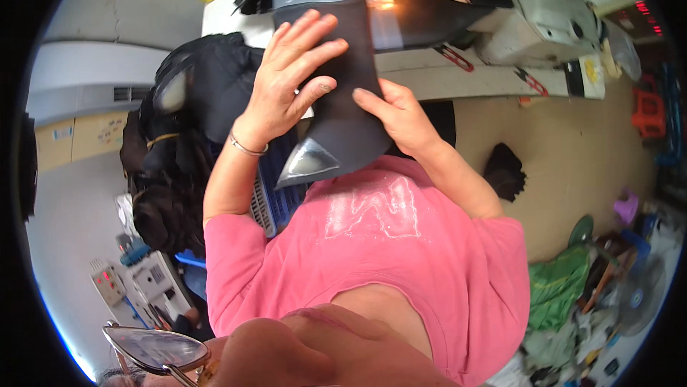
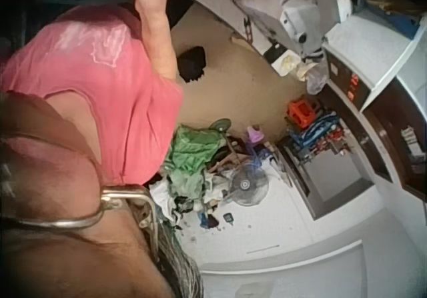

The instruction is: The person takes shoe upper pieces by hand, guides their edges through a sewing machine to stitch them, and places the finished pieces into a pile.

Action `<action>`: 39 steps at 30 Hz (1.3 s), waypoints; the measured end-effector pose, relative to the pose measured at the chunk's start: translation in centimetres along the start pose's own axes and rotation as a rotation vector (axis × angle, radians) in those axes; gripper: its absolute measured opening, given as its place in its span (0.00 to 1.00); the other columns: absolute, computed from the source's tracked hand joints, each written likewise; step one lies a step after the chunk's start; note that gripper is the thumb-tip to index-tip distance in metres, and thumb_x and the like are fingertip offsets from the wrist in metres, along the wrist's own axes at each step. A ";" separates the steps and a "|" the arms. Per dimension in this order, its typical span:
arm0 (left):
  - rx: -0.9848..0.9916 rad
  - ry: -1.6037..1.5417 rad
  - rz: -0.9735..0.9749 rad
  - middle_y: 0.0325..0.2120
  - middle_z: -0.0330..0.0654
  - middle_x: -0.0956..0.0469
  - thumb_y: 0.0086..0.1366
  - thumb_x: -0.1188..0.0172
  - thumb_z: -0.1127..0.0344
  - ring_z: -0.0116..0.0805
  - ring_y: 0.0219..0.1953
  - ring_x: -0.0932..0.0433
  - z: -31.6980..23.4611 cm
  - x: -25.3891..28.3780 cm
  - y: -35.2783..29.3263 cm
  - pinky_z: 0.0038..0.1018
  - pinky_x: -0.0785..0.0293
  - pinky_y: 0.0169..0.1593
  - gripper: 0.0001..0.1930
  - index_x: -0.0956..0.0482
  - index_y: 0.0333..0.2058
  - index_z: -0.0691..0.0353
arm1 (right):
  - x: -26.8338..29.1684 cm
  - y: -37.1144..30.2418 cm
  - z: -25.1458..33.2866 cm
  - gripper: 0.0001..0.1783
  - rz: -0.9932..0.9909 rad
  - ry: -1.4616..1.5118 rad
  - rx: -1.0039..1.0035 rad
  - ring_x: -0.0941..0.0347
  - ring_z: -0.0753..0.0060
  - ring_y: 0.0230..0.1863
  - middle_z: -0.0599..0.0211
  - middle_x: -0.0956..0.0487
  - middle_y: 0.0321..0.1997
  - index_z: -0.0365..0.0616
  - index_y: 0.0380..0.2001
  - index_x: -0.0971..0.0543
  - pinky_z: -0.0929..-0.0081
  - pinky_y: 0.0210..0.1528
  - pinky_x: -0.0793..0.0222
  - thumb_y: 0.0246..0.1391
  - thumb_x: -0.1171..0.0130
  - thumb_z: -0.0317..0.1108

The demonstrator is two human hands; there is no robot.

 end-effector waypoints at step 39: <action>0.493 -0.567 -0.466 0.47 0.54 0.18 0.59 0.27 0.58 0.49 0.51 0.18 21.8 13.2 5.9 0.39 0.24 0.55 0.27 0.22 0.52 0.68 | -2.3 29.6 -1.7 0.12 -0.075 -0.006 0.181 0.23 0.78 0.36 0.72 0.19 0.42 0.49 0.54 0.25 0.84 0.36 0.31 0.70 0.44 0.35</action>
Point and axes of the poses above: each hand's wrist, its own y-axis towards the middle knuckle, its own x-axis out of the back of the hand, z = x × y, the point moved 5 cm from there along y, towards the middle knuckle
